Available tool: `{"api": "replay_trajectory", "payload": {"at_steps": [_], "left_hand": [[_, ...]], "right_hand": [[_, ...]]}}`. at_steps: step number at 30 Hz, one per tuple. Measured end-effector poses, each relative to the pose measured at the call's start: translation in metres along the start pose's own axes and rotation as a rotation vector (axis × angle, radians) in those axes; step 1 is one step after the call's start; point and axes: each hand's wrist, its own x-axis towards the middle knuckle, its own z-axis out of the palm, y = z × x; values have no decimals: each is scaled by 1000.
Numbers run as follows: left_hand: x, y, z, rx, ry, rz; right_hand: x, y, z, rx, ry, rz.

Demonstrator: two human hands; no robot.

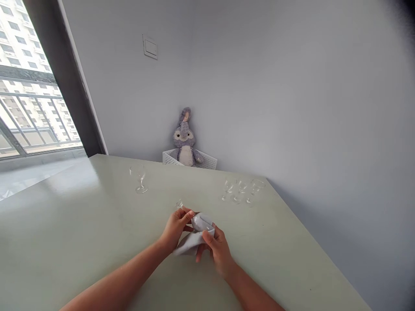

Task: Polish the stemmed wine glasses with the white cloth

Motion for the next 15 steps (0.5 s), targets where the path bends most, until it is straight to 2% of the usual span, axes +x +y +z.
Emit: {"api": "replay_trajectory", "payload": {"at_steps": [2,4,7,10,12,15], "left_hand": [[-1,-1,1,76,50,11],[-2,-1,2,70,45,40],[-4,0,5,-58,-39,140],[-5,2,6,-141,-123,184],[-4,2,4,-152,-132,149],[-3,-2,2,-137,-65,8]], "right_hand": [[0,1,1,-85,20,-10],[3,2,0,-70,94,25],[10,2,-5,153,182,165],[12,1,-8,321,189,247],[9,1,-8,246,138,208],[3,6,-4,-107,58,87]]}}
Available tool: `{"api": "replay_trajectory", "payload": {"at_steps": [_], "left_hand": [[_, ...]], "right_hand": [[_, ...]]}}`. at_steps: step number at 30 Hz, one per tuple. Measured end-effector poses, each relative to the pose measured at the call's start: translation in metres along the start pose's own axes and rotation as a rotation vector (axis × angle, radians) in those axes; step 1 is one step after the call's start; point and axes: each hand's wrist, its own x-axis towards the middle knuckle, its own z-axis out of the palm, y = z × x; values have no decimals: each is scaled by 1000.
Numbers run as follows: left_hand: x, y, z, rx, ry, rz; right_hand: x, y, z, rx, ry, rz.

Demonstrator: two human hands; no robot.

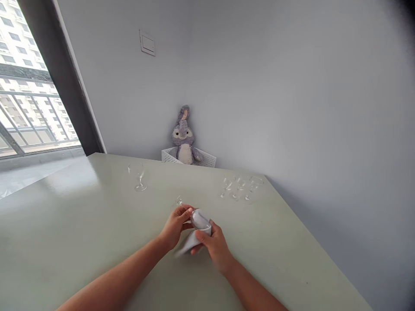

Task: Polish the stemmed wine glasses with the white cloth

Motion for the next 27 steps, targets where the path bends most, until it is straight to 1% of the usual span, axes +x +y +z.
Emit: {"api": "replay_trajectory", "payload": {"at_steps": [2,3,4,5,6,8,10,12,13,15,17,20,22,23,25,27], "left_hand": [[1,-3,-1,20,53,-112],[1,-5,-1,17,67,-149],[1,-5,-1,-3,71,-161],[1,-5,0,-42,62,-150],[2,-5,0,-95,46,-116],[2,-1,1,-204,-2,-22],[3,3,1,-243,-62,31],[3,5,0,-206,-89,51],[3,6,-1,-179,-87,54],[2,6,-2,-145,-68,36],[2,6,-2,-133,-52,-22],[1,6,-2,-116,-37,-105],[2,9,-2,-109,-19,-125],[3,10,-3,-111,-6,-127],[7,15,-7,-136,34,-109],[12,19,-14,-180,101,-69]], "right_hand": [[-2,4,2,-234,17,-93],[-2,5,2,-296,27,-121],[-1,5,2,-305,42,-129],[1,5,1,-262,56,-111],[3,3,-1,-172,70,-72],[7,-2,-5,84,105,39],[10,-8,-10,299,114,127],[10,-11,-11,363,88,148],[8,-11,-11,325,74,130],[5,-9,-9,140,43,61],[1,-4,-7,-135,43,-60],[0,3,-10,-636,52,-324],[3,3,-16,-942,28,-490],[5,2,-19,-1056,17,-546],[9,-3,-26,-1183,25,-609],[12,-8,-32,-1189,78,-622]]}}
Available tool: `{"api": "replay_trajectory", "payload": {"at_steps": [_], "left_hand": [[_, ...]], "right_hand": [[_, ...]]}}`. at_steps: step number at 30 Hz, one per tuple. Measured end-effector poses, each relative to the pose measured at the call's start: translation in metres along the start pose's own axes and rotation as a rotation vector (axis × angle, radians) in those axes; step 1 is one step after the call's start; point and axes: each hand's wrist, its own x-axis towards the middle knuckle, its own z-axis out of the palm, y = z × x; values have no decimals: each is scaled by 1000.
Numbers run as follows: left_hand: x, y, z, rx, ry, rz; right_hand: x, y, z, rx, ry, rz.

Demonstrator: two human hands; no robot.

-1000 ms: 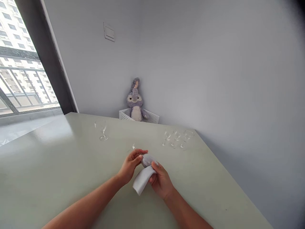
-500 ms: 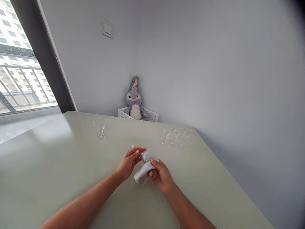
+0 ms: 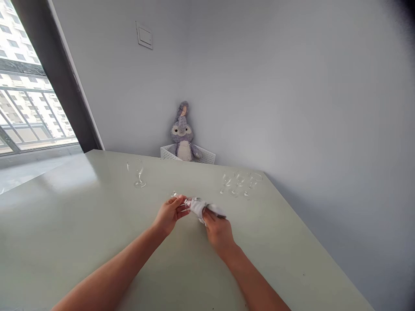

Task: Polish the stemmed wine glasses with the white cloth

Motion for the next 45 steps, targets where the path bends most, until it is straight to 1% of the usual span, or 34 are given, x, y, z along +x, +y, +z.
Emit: {"api": "replay_trajectory", "payload": {"at_steps": [3,5,6,7,8,9,11,12,13,15,18,20,23,27,29,32,34,35,36,38,40,41,43,45], "left_hand": [[10,7,-13,-65,149,55],[15,9,-20,-69,243,78],[16,9,-21,-53,271,91],[16,7,-21,-24,281,102],[15,6,-20,18,271,107],[13,4,-17,74,243,109],[8,-1,-10,206,134,111],[6,-3,-7,270,74,115],[4,-4,-4,323,23,116],[2,-5,-2,385,-32,105],[2,-1,-3,412,-40,58],[3,1,-4,403,-59,47],[2,-1,-5,343,-101,9],[-1,-15,-2,226,-191,-135],[-3,-21,0,166,-231,-182],[-6,-26,3,99,-230,-167],[-8,-26,4,71,-208,-144],[-8,-26,4,60,-199,-139],[-9,-25,5,46,-193,-139],[-12,-23,7,12,-184,-126],[-14,-20,11,-25,-188,-66],[-16,-19,13,-40,-199,-21],[-18,-18,17,-48,-228,59],[-17,-19,18,-1,-228,110]], "right_hand": [[0,1,-8,108,163,142],[-1,-4,-12,182,288,226],[-2,-8,-13,192,321,233],[-2,-12,-14,180,306,208],[-2,-16,-14,149,247,159],[-2,-20,-14,107,155,101],[-2,-26,-13,16,-63,-5],[-1,-28,-14,-24,-151,-38],[-1,-29,-15,-55,-212,-54],[0,-30,-19,-86,-285,-60],[1,-29,-29,-46,-375,-61],[1,-29,-32,-10,-403,-68],[0,-28,-28,-71,-331,-96],[-5,-23,-13,-183,-192,-170],[-7,-19,-10,-154,-116,-175],[-7,-13,-11,19,-5,-137],[-6,-11,-12,200,48,-79],[-5,-11,-11,302,65,-28],[-3,-12,-10,411,83,48],[0,-16,-5,653,125,267],[4,-21,1,911,185,502],[6,-24,4,1041,213,596],[9,-27,8,1277,243,723],[11,-28,10,1412,262,811]]}}
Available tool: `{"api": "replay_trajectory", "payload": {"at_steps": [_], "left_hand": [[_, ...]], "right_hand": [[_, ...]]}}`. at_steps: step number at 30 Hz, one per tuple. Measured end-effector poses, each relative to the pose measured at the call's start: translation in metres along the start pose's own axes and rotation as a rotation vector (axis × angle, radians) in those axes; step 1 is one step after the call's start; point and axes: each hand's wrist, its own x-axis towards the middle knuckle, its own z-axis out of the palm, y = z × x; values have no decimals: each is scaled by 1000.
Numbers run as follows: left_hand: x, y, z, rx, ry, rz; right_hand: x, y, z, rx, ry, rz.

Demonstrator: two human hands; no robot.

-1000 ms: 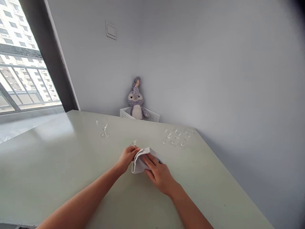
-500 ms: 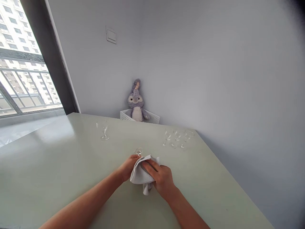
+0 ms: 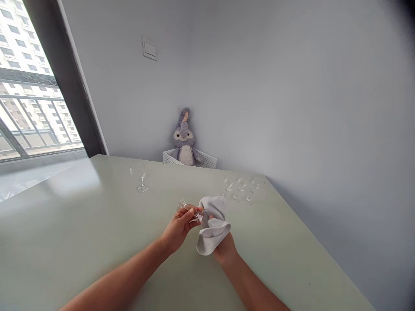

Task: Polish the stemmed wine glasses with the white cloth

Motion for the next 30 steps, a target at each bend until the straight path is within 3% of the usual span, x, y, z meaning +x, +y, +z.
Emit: {"api": "replay_trajectory", "payload": {"at_steps": [3,5,6,8,9,11,13,15,18,21,26,30], "left_hand": [[5,-4,-8,227,97,-53],[8,-5,-16,449,227,-61],[10,-3,-19,580,291,0],[10,3,-22,897,345,269],[9,7,-22,1074,310,436],[6,14,-20,1405,124,698],[3,18,-18,1633,-117,803],[1,18,-17,1747,-315,793],[1,16,-18,1796,-445,739],[1,12,-19,1799,-447,775],[0,6,-17,1864,-236,939],[-1,6,-19,1962,-78,991]], "right_hand": [[4,-5,-7,-23,116,27],[8,-13,-18,-147,196,-50],[10,-18,-23,-242,219,-127],[12,-27,-34,-501,223,-321],[12,-30,-38,-647,200,-412],[12,-36,-41,-893,77,-524],[8,-39,-40,-1043,-124,-557],[4,-43,-37,-1078,-303,-551],[1,-47,-33,-1015,-384,-481],[3,-48,-35,-876,-330,-356],[12,-35,-36,-471,-94,-149],[12,-16,-22,-96,66,24]]}}
